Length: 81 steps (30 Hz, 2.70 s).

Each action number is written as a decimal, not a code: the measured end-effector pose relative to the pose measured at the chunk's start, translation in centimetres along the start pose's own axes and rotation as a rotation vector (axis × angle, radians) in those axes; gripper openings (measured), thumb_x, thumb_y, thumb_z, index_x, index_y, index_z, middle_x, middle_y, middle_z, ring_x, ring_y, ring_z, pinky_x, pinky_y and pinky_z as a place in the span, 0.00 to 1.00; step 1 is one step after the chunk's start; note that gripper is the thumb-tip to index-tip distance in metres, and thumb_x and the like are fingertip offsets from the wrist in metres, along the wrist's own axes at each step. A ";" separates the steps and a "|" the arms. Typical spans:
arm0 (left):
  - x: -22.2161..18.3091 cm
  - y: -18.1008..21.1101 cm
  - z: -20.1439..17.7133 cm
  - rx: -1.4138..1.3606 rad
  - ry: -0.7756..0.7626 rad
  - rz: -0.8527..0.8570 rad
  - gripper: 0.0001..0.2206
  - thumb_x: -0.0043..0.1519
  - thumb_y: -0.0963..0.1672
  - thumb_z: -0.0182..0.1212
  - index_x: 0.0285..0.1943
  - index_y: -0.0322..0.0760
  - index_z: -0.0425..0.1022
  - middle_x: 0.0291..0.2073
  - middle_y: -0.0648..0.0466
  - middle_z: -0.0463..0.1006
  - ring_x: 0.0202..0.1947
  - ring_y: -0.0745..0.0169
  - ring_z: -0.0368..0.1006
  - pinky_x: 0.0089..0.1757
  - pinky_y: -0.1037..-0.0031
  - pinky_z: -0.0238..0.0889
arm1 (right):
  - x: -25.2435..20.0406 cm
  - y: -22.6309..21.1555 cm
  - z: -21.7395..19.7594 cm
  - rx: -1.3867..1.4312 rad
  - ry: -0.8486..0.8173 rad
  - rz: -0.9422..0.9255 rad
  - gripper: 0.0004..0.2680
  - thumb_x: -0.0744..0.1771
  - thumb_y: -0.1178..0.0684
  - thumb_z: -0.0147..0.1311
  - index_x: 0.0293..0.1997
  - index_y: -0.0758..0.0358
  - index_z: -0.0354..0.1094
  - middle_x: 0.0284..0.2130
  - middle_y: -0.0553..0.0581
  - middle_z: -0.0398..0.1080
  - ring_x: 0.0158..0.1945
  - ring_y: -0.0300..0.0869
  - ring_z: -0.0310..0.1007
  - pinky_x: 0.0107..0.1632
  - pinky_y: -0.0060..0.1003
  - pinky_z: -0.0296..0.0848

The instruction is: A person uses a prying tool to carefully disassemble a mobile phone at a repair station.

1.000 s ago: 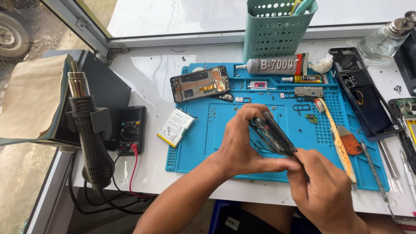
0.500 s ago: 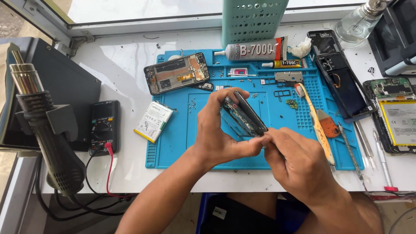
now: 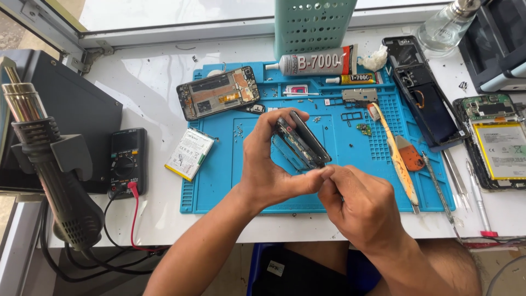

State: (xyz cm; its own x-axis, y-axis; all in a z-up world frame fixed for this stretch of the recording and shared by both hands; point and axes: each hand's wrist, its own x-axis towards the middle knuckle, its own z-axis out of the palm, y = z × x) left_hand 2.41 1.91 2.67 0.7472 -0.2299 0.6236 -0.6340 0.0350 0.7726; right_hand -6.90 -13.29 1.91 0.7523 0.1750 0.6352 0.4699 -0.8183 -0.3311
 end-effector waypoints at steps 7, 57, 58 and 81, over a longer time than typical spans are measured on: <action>0.1 0.1 0.0 -0.044 0.005 -0.056 0.26 0.49 0.51 0.71 0.49 0.38 0.62 0.47 0.47 0.74 0.50 0.58 0.74 0.49 0.70 0.69 | 0.0 -0.1 0.8 -0.036 0.044 0.006 0.07 0.70 0.63 0.51 0.31 0.67 0.64 0.17 0.54 0.61 0.17 0.42 0.56 0.20 0.38 0.56; 0.1 0.0 -0.2 -0.022 -0.026 -0.098 0.29 0.49 0.53 0.73 0.48 0.41 0.58 0.44 0.52 0.69 0.51 0.57 0.75 0.50 0.68 0.69 | -3.9 2.6 6.5 -0.028 -0.022 0.054 0.03 0.67 0.61 0.53 0.43 0.68 0.68 0.15 0.54 0.65 0.16 0.44 0.63 0.20 0.40 0.63; 0.2 0.0 -0.3 -0.025 -0.031 -0.105 0.29 0.49 0.53 0.73 0.49 0.41 0.58 0.45 0.51 0.69 0.51 0.57 0.74 0.50 0.68 0.69 | -3.7 2.5 6.5 -0.019 -0.024 0.063 0.01 0.67 0.61 0.52 0.38 0.67 0.68 0.15 0.54 0.64 0.15 0.43 0.61 0.20 0.40 0.61; -0.5 -0.5 -0.8 0.013 -0.246 0.093 0.31 0.48 0.51 0.76 0.51 0.43 0.56 0.51 0.50 0.72 0.52 0.54 0.74 0.50 0.64 0.68 | 1.1 12.1 -3.1 -0.514 -0.302 0.577 0.15 0.70 0.54 0.52 0.65 0.67 0.68 0.37 0.70 0.73 0.36 0.68 0.73 0.34 0.63 0.69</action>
State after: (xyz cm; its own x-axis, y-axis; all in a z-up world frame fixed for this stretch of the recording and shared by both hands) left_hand 2.53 2.74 2.10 0.6153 -0.4563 0.6428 -0.7015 0.0551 0.7105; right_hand -1.82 -24.70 0.73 0.9366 -0.2695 0.2240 -0.2424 -0.9599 -0.1412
